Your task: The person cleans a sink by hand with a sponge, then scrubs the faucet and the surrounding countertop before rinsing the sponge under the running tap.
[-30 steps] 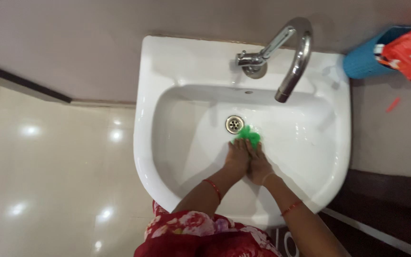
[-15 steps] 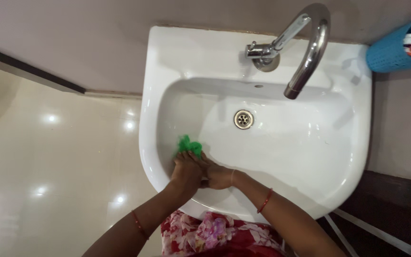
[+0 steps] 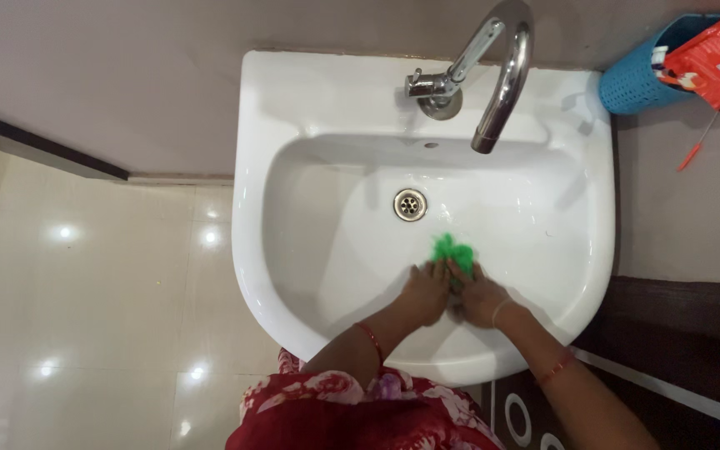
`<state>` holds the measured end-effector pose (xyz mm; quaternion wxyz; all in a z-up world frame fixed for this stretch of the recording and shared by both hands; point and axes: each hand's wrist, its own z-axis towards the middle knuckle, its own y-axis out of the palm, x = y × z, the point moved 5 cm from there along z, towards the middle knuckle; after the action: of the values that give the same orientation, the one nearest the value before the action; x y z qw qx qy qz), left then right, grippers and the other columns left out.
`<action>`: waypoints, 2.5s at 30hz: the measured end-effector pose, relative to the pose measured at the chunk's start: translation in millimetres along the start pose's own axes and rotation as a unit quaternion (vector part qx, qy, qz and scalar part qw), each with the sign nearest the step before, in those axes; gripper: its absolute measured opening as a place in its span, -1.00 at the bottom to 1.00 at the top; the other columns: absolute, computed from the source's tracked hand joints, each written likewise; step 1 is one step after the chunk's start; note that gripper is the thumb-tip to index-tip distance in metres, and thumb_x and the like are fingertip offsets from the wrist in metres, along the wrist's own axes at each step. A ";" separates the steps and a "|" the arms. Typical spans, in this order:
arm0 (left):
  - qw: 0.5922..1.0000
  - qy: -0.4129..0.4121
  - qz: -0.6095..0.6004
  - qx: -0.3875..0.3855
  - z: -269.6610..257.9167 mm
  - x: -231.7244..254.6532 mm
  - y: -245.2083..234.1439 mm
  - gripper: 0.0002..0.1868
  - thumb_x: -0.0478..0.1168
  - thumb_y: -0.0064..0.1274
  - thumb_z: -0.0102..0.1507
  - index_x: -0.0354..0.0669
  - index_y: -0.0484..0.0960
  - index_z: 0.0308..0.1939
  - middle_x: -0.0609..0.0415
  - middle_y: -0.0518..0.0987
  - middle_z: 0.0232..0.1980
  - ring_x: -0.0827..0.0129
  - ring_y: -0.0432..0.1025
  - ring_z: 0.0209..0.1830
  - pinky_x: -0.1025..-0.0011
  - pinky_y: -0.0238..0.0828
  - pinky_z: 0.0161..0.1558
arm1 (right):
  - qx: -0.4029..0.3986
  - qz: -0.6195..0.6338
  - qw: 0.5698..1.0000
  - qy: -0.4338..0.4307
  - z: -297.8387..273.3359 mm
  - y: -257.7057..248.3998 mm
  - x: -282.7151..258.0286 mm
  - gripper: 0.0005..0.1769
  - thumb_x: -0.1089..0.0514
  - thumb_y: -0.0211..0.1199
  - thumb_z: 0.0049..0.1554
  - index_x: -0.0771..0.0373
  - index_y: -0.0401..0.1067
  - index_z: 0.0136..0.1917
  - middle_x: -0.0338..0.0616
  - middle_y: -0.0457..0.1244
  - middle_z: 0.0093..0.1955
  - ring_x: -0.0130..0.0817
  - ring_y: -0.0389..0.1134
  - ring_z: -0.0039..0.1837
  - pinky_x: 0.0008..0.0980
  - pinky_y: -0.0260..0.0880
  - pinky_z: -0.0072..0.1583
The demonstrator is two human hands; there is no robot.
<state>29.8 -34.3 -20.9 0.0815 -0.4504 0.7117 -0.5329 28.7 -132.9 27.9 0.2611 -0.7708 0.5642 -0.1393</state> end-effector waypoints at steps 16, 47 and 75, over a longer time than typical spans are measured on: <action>0.970 -0.124 0.210 -0.007 -165.7 -136.5 -56.4 -0.40 0.05 0.11 0.23 -0.39 0.57 0.15 -0.31 0.49 0.23 -0.10 0.33 0.28 0.07 0.25 0.22 | 0.032 0.178 0.936 -0.301 73.7 -69.2 -187.4 -0.07 -0.23 0.08 0.23 0.04 -0.20 0.69 -0.16 -0.57 0.73 0.03 -0.64 0.68 0.24 -0.30 0.57; 0.988 -0.080 0.130 -0.030 -97.7 -117.0 -41.2 -0.59 -0.07 0.05 0.29 -0.29 0.64 0.09 -0.11 0.64 0.03 0.13 0.47 0.04 0.17 0.35 0.02 | 0.009 -0.079 0.978 -0.194 92.4 -59.3 -145.8 -0.38 -0.09 0.05 0.22 0.24 0.22 0.45 0.16 -0.05 0.53 0.25 -0.04 0.51 0.11 -0.02 0.48; 0.944 -0.139 0.083 0.286 -204.7 -180.4 -158.1 -0.38 -0.31 0.01 0.19 -0.51 0.39 0.33 -0.39 0.39 0.36 -0.16 0.15 0.51 -0.01 -0.13 0.53 | 0.060 0.741 0.601 -0.294 110.4 -106.8 -222.9 -0.39 0.42 -0.10 0.20 0.25 0.24 0.51 0.04 0.21 0.49 -0.17 0.23 0.49 -0.28 0.30 0.47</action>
<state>100.2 233.2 130.6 0.3490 -0.4174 0.5458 -0.6373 97.7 128.6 14.3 0.4720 -0.0708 0.8252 0.3021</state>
